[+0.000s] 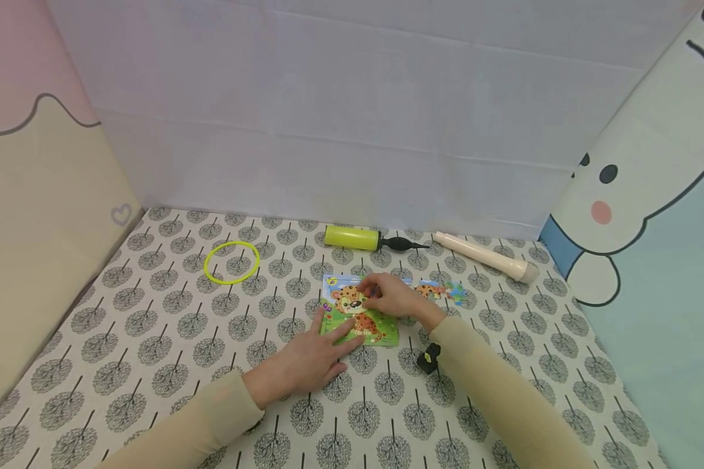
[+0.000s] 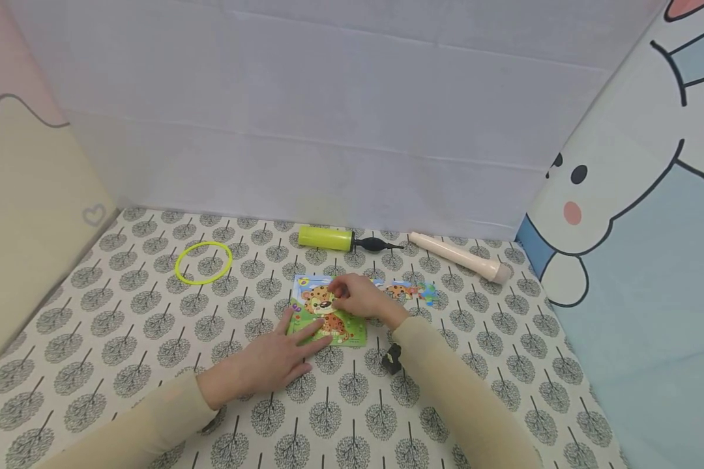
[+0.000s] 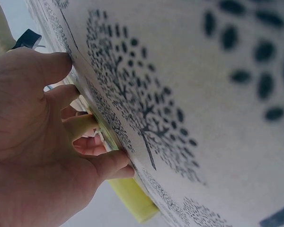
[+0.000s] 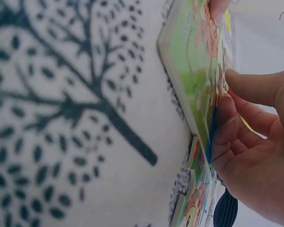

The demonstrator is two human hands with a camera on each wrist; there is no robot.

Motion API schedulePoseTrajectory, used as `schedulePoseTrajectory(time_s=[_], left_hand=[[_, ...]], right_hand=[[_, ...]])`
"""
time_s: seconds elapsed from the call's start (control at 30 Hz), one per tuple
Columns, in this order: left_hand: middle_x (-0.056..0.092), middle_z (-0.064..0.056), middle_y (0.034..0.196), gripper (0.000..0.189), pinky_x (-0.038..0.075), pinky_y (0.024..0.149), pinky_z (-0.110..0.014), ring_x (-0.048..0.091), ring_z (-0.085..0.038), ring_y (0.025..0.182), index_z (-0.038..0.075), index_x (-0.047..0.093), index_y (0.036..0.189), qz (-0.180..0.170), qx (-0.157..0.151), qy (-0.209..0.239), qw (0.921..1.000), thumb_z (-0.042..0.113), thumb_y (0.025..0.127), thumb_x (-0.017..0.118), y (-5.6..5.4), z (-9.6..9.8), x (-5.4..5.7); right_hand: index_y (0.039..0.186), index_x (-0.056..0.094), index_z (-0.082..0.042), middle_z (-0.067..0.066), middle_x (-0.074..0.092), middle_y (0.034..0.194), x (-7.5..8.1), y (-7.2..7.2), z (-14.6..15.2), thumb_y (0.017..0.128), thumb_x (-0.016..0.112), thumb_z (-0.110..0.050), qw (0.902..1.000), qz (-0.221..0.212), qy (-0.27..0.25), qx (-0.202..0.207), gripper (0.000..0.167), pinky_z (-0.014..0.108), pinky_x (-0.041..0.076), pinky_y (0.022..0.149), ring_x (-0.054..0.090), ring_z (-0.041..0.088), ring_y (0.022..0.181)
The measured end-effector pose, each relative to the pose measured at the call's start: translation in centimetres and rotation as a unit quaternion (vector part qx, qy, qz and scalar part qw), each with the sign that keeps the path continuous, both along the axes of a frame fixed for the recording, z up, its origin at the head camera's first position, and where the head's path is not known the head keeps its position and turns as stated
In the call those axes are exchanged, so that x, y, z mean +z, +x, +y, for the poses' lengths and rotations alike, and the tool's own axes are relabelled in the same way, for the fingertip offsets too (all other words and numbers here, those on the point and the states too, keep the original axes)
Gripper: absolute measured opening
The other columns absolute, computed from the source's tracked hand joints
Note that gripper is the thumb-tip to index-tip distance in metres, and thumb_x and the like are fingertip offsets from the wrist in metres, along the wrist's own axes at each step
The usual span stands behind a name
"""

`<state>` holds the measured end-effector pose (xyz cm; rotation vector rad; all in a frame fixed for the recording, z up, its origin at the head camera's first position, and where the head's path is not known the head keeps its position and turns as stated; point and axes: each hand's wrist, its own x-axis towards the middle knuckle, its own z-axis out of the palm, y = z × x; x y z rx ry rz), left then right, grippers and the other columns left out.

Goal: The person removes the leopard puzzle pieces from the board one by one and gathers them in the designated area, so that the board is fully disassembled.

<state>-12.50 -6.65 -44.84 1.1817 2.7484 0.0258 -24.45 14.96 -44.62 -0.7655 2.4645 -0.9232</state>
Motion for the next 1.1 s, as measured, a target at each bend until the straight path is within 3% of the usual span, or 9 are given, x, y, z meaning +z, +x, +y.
schedulePoseTrajectory(time_s=[0.17,0.47,0.63,0.83,1.03,1.1], left_hand=[[0.018,-0.007,0.156,0.055,0.038,0.094,-0.059,0.018,-0.062,0.127,0.029,0.027,0.152,0.005,0.001,-0.006,1.0000,0.046,0.100,0.039,0.0,0.0,-0.1],[0.018,-0.007,0.156,0.055,0.052,0.080,-0.050,0.017,-0.062,0.127,0.029,0.028,0.151,-0.004,0.007,0.002,1.0000,0.045,0.100,0.040,0.0,0.0,0.1],[0.018,-0.007,0.156,0.055,0.051,0.082,-0.052,0.017,-0.062,0.127,0.029,0.028,0.151,-0.007,0.007,0.004,0.9999,0.045,0.100,0.041,0.1,0.0,0.1],[0.018,-0.008,0.156,0.055,0.050,0.083,-0.053,0.018,-0.062,0.127,0.028,0.029,0.151,-0.011,0.006,0.005,0.9999,0.044,0.100,0.042,0.0,0.1,0.2],[0.018,-0.008,0.156,0.055,0.053,0.080,-0.050,0.017,-0.063,0.127,0.028,0.029,0.151,-0.012,0.007,0.010,0.9999,0.043,0.100,0.042,0.0,0.1,0.2],[0.019,-0.008,0.156,0.055,0.053,0.080,-0.050,0.017,-0.063,0.127,0.028,0.029,0.151,-0.011,0.006,0.013,0.9998,0.043,0.100,0.043,0.0,0.0,0.1]], right_hand=[[0.114,0.059,-0.004,0.002,0.060,0.096,0.1,0.1,0.0,0.092,0.064,-0.008,0.9994,-0.009,-0.032,-0.009,0.023,0.031,0.052,0.064,0.060,0.016,0.076],[0.110,0.058,-0.001,0.008,0.064,0.096,0.3,0.5,0.0,0.096,0.058,-0.008,0.9956,-0.028,-0.082,-0.035,0.016,0.033,0.050,0.062,0.062,0.021,0.081],[0.108,0.058,-0.002,0.010,0.066,0.093,0.1,0.5,0.0,0.096,0.058,-0.010,0.9922,-0.044,-0.104,-0.053,0.014,0.033,0.047,0.057,0.061,0.026,0.078],[0.111,0.058,-0.002,0.009,0.066,0.095,-0.2,0.5,0.4,0.097,0.058,-0.011,0.9876,-0.059,-0.123,-0.077,0.017,0.035,0.050,0.062,0.063,0.024,0.081],[0.111,0.059,-0.004,0.009,0.065,0.099,0.5,0.7,1.3,0.097,0.058,-0.014,0.9878,-0.045,-0.126,-0.078,0.017,0.040,0.050,0.068,0.063,0.023,0.086],[0.111,0.059,-0.001,0.014,0.065,0.101,1.8,1.3,1.5,0.097,0.057,-0.010,0.9883,-0.039,-0.126,-0.076,0.017,0.044,0.051,0.071,0.063,0.028,0.089]])
